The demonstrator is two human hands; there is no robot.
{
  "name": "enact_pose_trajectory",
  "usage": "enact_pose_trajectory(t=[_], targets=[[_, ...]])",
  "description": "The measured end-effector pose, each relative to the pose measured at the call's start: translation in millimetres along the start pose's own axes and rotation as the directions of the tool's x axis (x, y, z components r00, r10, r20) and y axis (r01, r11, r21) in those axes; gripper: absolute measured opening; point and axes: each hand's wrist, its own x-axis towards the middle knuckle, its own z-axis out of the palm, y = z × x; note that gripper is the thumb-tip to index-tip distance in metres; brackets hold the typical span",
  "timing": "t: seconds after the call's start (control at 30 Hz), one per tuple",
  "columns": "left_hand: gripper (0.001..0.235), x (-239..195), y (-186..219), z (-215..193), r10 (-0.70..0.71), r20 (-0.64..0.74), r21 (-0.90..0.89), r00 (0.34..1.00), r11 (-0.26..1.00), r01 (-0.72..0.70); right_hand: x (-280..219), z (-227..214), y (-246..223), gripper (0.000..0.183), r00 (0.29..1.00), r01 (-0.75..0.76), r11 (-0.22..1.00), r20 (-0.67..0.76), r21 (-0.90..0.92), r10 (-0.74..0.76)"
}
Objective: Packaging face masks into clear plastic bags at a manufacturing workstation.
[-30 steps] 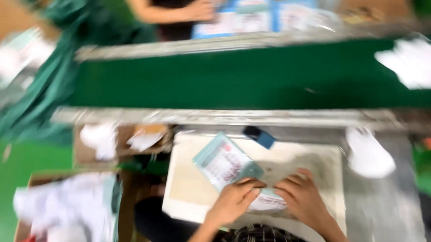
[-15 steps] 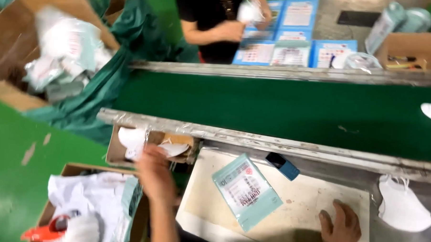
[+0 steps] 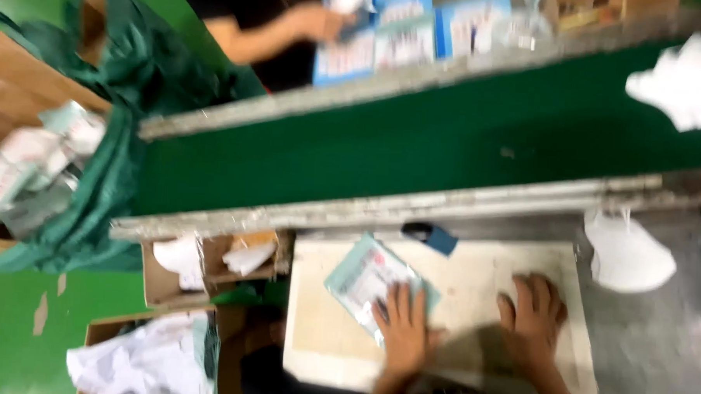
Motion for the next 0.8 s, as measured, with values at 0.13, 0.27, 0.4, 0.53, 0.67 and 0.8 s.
enact_pose_trajectory(t=[0.13,0.27,0.4,0.53,0.67,0.8], targets=[[0.080,-16,-33,6,0.036,-0.031,0.193,0.999,0.981,-0.030,-6,-10,-5,0.045,0.999,-0.010,1.000,0.042,0.015,0.010],[0.062,-10,-47,-15,-0.032,0.046,0.153,0.998,0.988,0.025,-2,-4,-5,0.044,1.000,-0.004,1.000,0.010,-0.004,0.004],[0.062,-9,-59,-26,-0.094,0.031,0.181,0.995,0.980,0.087,1,-3,-4,0.045,0.999,-0.034,0.999,0.029,-0.023,0.034],[0.062,-1,-49,-32,-0.104,-0.072,0.168,0.992,0.979,0.115,0,-2,-3,0.045,0.998,-0.041,0.998,0.037,-0.038,0.042],[0.042,-6,-32,12,0.049,-0.158,-0.134,0.986,0.988,-0.071,1,-3,-3,0.049,1.000,-0.020,1.000,0.017,-0.019,0.020],[0.040,-1,14,55,0.349,-0.059,-0.425,0.935,0.839,-0.340,-2,1,4,0.058,0.998,0.049,0.997,-0.048,0.054,-0.046]])
